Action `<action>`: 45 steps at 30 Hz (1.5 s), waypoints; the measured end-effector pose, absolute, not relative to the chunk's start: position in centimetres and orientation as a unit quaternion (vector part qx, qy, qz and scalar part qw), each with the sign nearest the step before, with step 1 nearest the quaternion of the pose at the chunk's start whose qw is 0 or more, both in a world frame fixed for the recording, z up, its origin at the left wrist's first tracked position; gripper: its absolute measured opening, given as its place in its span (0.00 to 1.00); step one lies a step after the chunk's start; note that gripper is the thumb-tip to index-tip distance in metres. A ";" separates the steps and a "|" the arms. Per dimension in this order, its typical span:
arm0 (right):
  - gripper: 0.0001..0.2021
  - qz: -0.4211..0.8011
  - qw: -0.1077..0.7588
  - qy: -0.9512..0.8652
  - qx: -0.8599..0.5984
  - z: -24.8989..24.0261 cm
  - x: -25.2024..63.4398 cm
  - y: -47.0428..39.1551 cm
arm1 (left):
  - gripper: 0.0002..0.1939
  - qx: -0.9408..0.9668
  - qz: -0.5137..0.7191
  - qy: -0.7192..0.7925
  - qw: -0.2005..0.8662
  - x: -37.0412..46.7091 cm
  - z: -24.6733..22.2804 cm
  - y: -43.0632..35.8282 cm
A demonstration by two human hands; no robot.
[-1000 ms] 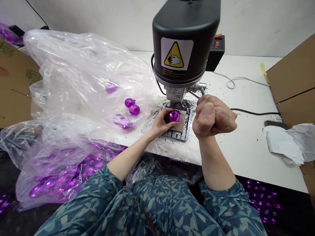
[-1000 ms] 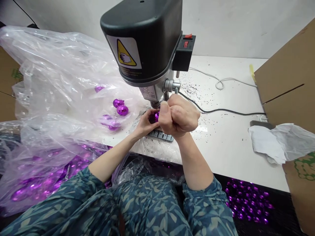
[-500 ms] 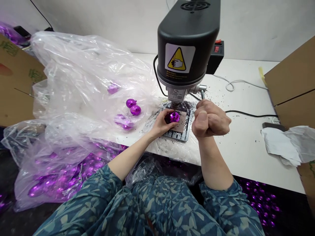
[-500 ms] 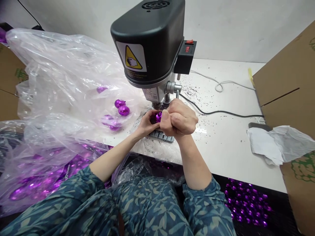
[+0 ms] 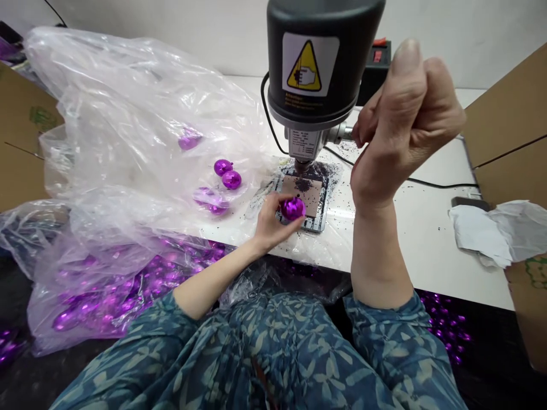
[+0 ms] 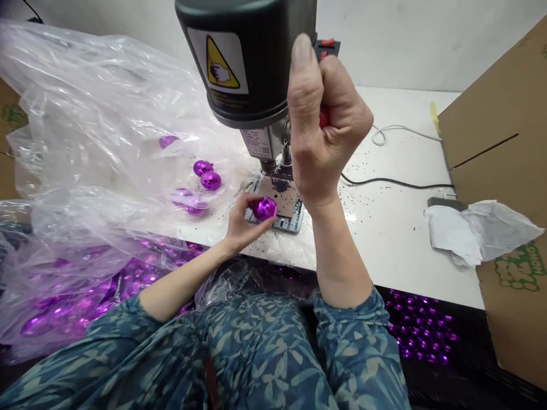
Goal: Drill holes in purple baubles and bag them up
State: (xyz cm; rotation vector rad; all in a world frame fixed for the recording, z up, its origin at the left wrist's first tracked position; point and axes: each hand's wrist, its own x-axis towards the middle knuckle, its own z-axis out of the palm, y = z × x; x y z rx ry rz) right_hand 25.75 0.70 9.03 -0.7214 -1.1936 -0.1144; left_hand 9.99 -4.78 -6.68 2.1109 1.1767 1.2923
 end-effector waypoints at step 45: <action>0.25 -0.076 0.768 -0.535 -0.345 7.7 25.8 -0.4 | 0.33 0.560 0.470 0.435 0.526 8.0 -7.6 2.8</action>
